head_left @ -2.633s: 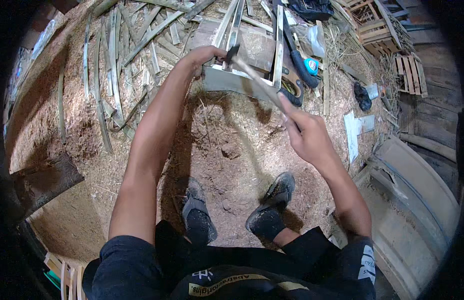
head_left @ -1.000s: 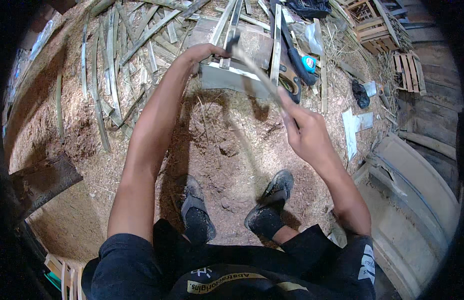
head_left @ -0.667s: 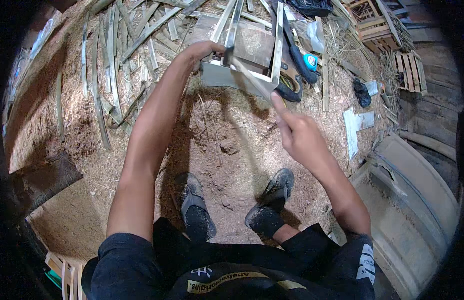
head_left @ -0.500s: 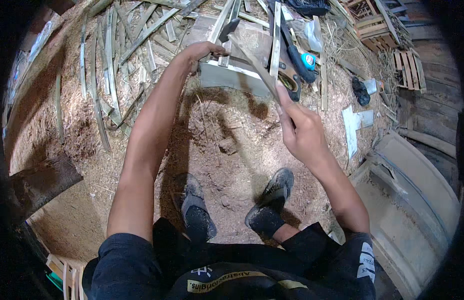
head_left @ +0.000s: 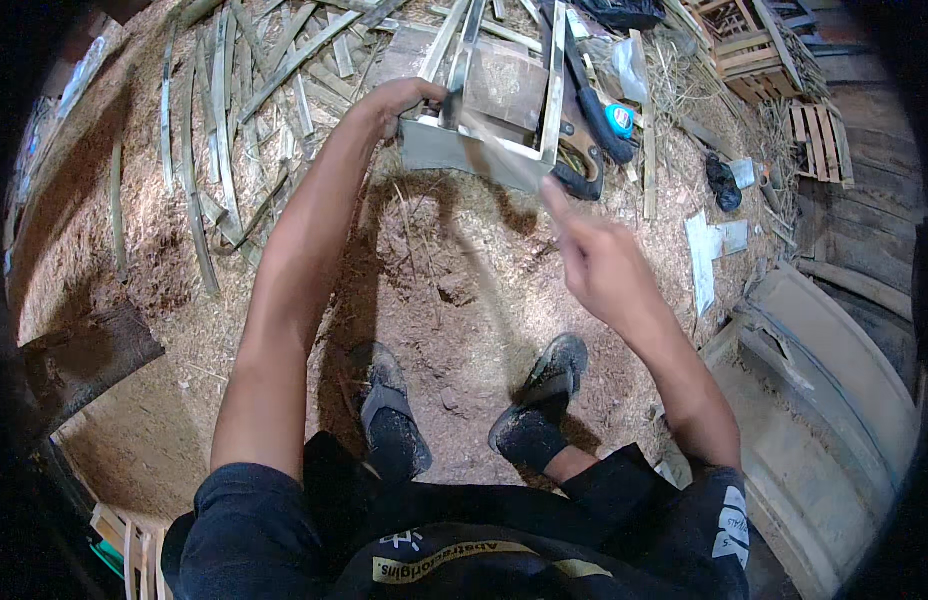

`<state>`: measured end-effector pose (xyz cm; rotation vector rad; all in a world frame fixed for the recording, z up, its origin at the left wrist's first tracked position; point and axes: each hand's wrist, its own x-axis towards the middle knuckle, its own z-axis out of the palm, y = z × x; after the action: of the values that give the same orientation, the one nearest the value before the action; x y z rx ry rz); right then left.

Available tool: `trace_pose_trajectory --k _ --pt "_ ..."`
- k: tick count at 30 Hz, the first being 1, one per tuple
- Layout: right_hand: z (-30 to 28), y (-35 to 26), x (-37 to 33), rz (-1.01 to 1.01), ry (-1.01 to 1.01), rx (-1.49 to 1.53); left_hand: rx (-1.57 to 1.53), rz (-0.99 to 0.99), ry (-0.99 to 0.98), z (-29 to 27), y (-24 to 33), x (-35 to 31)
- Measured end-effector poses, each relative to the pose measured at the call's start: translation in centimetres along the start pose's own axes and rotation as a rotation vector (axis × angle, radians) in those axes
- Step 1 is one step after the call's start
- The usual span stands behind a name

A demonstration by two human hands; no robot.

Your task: Assembling a small wooden lattice structure or crate using thin wood strips and a hammer.

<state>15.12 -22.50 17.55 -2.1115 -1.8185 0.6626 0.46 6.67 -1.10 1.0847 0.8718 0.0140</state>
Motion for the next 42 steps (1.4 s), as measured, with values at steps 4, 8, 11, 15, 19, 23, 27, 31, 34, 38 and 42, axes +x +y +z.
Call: trace_pose_trajectory --k 4,8,11,15,19,23,27,31,34,38,42 --pt "0.2 0.3 0.5 -0.062 0.077 0.009 0.079 0.023 0.053 0.2 0.2 -0.2" --pt "0.2 0.1 0.1 -0.048 0.036 -0.024 0.040 0.031 0.033 -1.5 -0.8 0.1" --pt "0.4 0.6 -0.2 -0.055 0.057 -0.063 0.280 0.075 0.055 -0.1 -0.2 0.6" --pt "1.1 0.7 -0.1 0.017 -0.015 -0.084 0.162 0.038 0.051 -1.6 -1.0 1.0" --pt "0.7 0.6 -0.2 -0.049 0.118 -0.017 0.010 0.069 -0.027 -0.6 -0.6 1.2" --pt "1.0 0.8 -0.4 -0.019 -0.011 -0.049 -0.024 -0.073 -0.007 0.6 0.1 0.4" --pt "1.1 0.1 -0.2 -0.030 0.059 0.017 0.083 -0.061 0.153 0.2 0.3 -0.5" --pt "0.3 -0.8 0.3 -0.016 0.100 0.060 0.205 0.121 0.074 -0.5 -0.1 0.5" --pt "0.9 0.4 0.1 -0.002 0.015 -0.006 0.053 -0.051 0.046 0.0 1.0 -0.9" --pt "2.4 3.0 0.2 0.083 0.128 0.243 0.208 0.041 0.118 -0.5 -0.6 0.6" --pt "4.1 6.8 2.2 0.175 0.460 0.126 -0.115 0.020 0.102 0.9 -0.2 -0.1"
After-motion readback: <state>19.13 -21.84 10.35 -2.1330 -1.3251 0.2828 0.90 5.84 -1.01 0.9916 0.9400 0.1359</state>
